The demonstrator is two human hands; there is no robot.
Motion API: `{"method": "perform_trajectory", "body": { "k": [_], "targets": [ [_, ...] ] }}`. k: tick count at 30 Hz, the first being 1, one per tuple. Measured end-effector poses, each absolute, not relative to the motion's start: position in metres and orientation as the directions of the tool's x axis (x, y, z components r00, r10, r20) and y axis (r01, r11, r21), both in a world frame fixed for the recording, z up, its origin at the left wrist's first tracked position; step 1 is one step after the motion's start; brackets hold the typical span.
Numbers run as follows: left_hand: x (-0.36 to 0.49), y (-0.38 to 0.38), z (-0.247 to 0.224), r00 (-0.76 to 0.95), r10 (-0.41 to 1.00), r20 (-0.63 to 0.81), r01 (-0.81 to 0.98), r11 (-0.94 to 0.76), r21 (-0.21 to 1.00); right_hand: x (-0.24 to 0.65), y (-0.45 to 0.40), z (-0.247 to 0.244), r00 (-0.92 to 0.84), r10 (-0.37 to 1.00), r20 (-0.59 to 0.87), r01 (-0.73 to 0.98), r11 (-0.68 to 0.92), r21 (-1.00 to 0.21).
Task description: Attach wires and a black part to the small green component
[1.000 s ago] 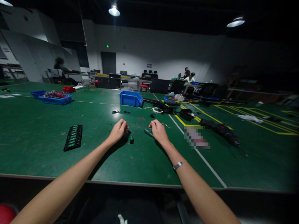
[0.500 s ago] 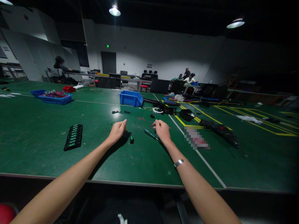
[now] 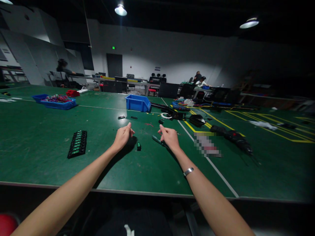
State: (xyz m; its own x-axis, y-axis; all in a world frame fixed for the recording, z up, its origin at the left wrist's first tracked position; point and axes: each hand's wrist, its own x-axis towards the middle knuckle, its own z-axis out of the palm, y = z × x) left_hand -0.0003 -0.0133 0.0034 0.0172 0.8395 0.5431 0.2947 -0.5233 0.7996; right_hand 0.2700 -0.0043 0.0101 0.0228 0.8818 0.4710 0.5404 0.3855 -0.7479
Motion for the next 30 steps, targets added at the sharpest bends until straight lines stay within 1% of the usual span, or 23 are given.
{"method": "perform_trajectory", "body": {
  "k": [5, 9, 13, 16, 19, 22, 25, 28, 30],
  "targets": [
    [-0.002, -0.007, -0.003, 0.005, 0.804, 0.595, 0.351, -0.558, 0.752, 0.269, 0.004, 0.003, 0.085, 0.865, 0.495, 0.484, 0.398, -0.779],
    [-0.003, -0.002, -0.009, -0.023, 0.782, 0.623, 0.313, -0.586, 0.747, 0.269, 0.012, -0.002, 0.111, 0.851, 0.513, 0.444, 0.42, -0.792],
    [-0.004, -0.009, 0.0, -0.008, 0.764, 0.645, 0.437, -0.577, 0.689, 0.269, 0.014, -0.003, 0.117, 0.842, 0.527, 0.444, 0.43, -0.786],
    [-0.006, -0.014, 0.006, -0.091, 0.784, 0.615, 0.465, -0.512, 0.722, 0.269, 0.011, -0.001, 0.113, 0.857, 0.503, 0.478, 0.397, -0.783],
    [-0.007, -0.014, 0.007, -0.161, 0.785, 0.598, 0.472, -0.47, 0.746, 0.267, 0.004, 0.002, 0.045, 0.881, 0.47, 0.587, 0.358, -0.726],
    [-0.008, -0.009, 0.004, -0.179, 0.745, 0.642, 0.488, -0.5, 0.716, 0.265, -0.003, 0.003, -0.039, 0.891, 0.452, 0.679, 0.355, -0.642],
    [-0.009, -0.005, 0.0, -0.221, 0.739, 0.636, 0.478, -0.487, 0.731, 0.264, -0.005, 0.002, -0.084, 0.903, 0.422, 0.724, 0.346, -0.596],
    [-0.009, -0.002, -0.003, -0.24, 0.773, 0.587, 0.466, -0.439, 0.768, 0.266, -0.005, 0.0, -0.143, 0.915, 0.378, 0.746, 0.351, -0.566],
    [-0.009, -0.002, -0.003, -0.236, 0.785, 0.574, 0.478, -0.42, 0.771, 0.267, -0.004, 0.0, -0.196, 0.915, 0.352, 0.75, 0.371, -0.547]
  ]
}}
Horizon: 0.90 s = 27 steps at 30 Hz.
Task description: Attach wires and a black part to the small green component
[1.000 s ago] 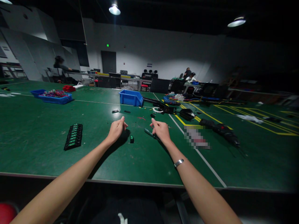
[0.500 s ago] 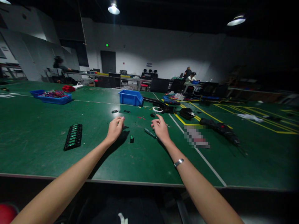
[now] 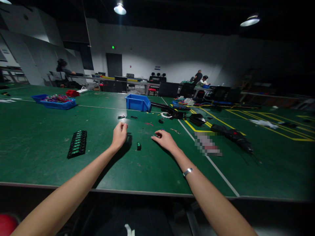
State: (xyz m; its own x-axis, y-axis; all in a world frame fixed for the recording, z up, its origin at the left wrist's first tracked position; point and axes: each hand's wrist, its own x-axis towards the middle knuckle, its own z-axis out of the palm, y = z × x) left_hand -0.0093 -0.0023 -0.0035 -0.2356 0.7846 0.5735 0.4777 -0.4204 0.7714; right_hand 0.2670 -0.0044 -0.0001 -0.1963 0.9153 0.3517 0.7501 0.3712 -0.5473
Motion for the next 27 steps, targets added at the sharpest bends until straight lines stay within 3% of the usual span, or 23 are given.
{"method": "perform_trajectory", "body": {
  "k": [6, 11, 27],
  "targets": [
    [-0.008, -0.007, 0.001, -0.156, 0.788, 0.595, 0.521, -0.446, 0.728, 0.268, -0.005, 0.002, -0.25, 0.91, 0.33, 0.755, 0.396, -0.522],
    [-0.005, -0.013, 0.005, -0.097, 0.833, 0.545, 0.44, -0.455, 0.774, 0.267, -0.005, 0.002, -0.252, 0.915, 0.317, 0.76, 0.389, -0.52],
    [-0.001, -0.01, 0.003, -0.123, 0.855, 0.505, 0.329, -0.445, 0.833, 0.263, -0.01, 0.007, -0.235, 0.914, 0.332, 0.806, 0.374, -0.458]
  ]
}}
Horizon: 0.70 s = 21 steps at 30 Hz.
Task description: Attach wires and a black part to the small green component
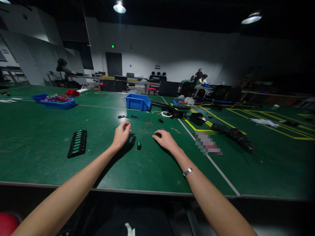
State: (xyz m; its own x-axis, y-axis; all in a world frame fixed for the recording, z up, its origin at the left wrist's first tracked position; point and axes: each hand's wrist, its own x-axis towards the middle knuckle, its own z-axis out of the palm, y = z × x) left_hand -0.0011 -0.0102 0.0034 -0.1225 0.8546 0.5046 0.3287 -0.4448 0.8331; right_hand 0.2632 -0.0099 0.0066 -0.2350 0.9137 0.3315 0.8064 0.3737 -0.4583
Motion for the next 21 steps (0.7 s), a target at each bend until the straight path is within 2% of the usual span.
{"method": "perform_trajectory", "body": {
  "k": [3, 6, 9, 12, 21],
  "targets": [
    [-0.001, -0.01, 0.003, -0.131, 0.849, 0.512, 0.312, -0.455, 0.834, 0.257, -0.016, 0.013, -0.196, 0.863, 0.465, 0.8, 0.415, -0.433],
    [-0.002, -0.012, 0.003, -0.075, 0.85, 0.522, 0.381, -0.459, 0.803, 0.245, -0.027, 0.02, -0.239, 0.776, 0.584, 0.703, 0.553, -0.447],
    [-0.001, -0.015, 0.005, -0.022, 0.86, 0.51, 0.404, -0.459, 0.791, 0.229, -0.038, 0.022, -0.393, 0.709, 0.586, 0.556, 0.69, -0.463],
    [0.0, -0.017, 0.006, -0.034, 0.859, 0.511, 0.384, -0.461, 0.8, 0.217, -0.044, 0.017, -0.507, 0.659, 0.556, 0.462, 0.752, -0.471],
    [0.002, -0.017, 0.007, -0.086, 0.86, 0.502, 0.315, -0.455, 0.833, 0.209, -0.044, 0.007, -0.588, 0.629, 0.508, 0.406, 0.773, -0.488]
  ]
}}
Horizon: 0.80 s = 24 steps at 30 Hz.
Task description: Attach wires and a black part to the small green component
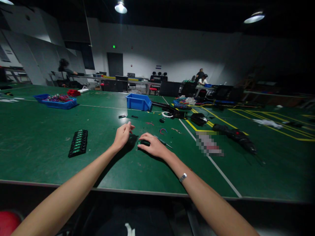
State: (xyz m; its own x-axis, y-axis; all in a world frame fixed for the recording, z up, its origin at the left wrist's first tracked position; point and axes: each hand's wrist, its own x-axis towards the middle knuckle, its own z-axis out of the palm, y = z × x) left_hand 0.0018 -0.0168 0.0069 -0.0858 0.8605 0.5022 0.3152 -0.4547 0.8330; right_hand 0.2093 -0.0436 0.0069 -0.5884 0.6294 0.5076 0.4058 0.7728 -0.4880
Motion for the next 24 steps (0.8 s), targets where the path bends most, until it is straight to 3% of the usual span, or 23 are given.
{"method": "perform_trajectory", "body": {
  "k": [24],
  "targets": [
    [0.001, -0.0128, 0.0035, -0.105, 0.858, 0.502, 0.322, -0.448, 0.834, 0.208, -0.0423, 0.0068, -0.596, 0.629, 0.5, 0.369, 0.767, -0.525]
  ]
}}
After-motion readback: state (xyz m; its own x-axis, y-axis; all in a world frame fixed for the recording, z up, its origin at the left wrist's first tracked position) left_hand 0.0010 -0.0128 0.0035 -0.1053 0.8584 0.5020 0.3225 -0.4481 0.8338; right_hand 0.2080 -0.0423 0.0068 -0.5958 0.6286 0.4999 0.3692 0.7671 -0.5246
